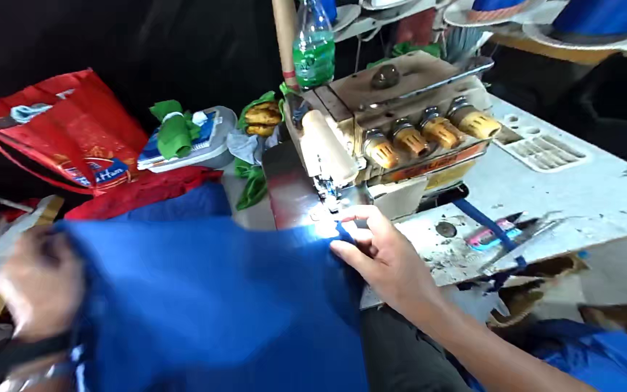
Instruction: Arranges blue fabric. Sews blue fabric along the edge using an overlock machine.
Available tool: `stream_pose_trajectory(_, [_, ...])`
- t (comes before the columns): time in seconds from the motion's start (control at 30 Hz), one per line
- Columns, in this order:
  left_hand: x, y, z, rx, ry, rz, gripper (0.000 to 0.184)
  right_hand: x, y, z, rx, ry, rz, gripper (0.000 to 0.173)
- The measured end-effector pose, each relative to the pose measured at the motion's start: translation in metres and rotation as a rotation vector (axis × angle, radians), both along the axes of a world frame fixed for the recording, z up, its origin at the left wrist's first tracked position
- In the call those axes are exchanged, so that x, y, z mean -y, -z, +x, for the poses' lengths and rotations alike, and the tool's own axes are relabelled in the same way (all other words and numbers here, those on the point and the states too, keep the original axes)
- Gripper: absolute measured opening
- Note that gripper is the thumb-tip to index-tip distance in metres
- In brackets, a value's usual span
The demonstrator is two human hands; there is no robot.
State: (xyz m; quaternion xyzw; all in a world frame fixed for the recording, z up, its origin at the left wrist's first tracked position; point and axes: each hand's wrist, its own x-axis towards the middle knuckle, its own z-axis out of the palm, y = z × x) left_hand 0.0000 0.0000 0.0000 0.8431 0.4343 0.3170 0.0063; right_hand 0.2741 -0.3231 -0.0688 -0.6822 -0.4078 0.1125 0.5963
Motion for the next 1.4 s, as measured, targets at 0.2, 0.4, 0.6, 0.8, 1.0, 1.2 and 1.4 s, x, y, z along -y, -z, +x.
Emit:
stream_pose_trajectory(0.2, [0.124,0.052,0.13,0.136,0.572,0.21,0.032,-0.017,0.011,0.0,-0.038,0.092,0.059,0.033])
stream_pose_trajectory(0.4, [0.198,0.111,0.177,0.318,0.698,0.154,0.022,0.025,0.024,0.054,-0.002,0.252,0.309,0.028])
stream_pose_trajectory(0.6, [0.193,0.1,0.177,0.197,0.683,0.187,0.032,0.05,0.045,0.019,-0.126,-0.055,0.028,0.015])
stream_pose_trajectory(0.8, [0.204,0.086,0.179,0.071,0.591,0.107,0.042,0.026,0.045,-0.02,-0.306,-0.454,-0.012,0.019])
stream_pose_trajectory(1.0, [0.214,0.081,0.182,0.075,0.484,0.087,0.045,0.028,0.056,-0.027,-0.44,-0.614,0.168,0.011])
stream_pose_trajectory(1.2, [0.22,0.075,0.196,0.068,0.403,0.091,0.039,0.037,0.054,-0.014,-0.413,-0.461,0.176,0.008])
stream_pose_trajectory(1.4, [0.23,0.083,0.191,0.1,0.428,0.001,0.056,0.045,0.083,-0.019,-0.425,-0.368,0.186,0.017])
